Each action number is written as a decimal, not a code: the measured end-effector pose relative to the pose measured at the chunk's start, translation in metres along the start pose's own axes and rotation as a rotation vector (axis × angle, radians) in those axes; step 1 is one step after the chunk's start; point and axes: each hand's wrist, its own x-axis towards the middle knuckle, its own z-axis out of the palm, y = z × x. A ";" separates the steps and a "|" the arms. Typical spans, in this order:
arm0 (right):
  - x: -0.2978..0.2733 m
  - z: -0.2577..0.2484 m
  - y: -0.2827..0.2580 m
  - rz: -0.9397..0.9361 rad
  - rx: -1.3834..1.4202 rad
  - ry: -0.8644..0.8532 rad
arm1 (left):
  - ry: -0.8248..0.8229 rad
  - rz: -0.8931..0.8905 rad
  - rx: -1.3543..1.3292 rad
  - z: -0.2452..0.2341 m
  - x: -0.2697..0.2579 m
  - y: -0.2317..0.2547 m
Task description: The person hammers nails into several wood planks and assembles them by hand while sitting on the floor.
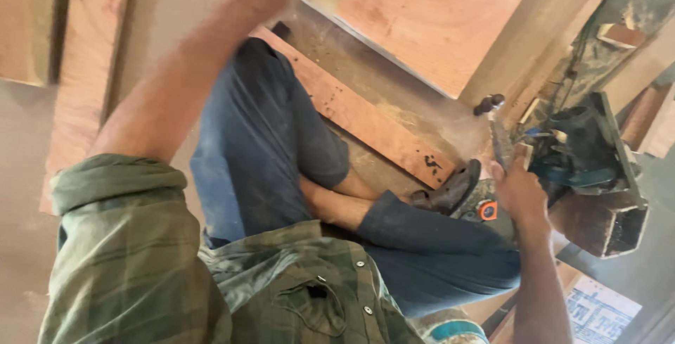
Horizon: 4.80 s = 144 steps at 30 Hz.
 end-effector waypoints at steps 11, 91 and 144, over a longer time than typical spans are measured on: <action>-0.008 -0.019 -0.022 0.027 0.004 0.051 | -0.085 -0.187 -0.299 -0.026 -0.061 -0.054; -0.102 -0.077 -0.311 -0.084 0.962 0.167 | 0.193 0.390 -0.873 0.040 0.015 0.038; -0.091 -0.035 -0.318 -0.271 0.815 0.663 | 0.084 0.300 -0.918 0.012 0.022 0.046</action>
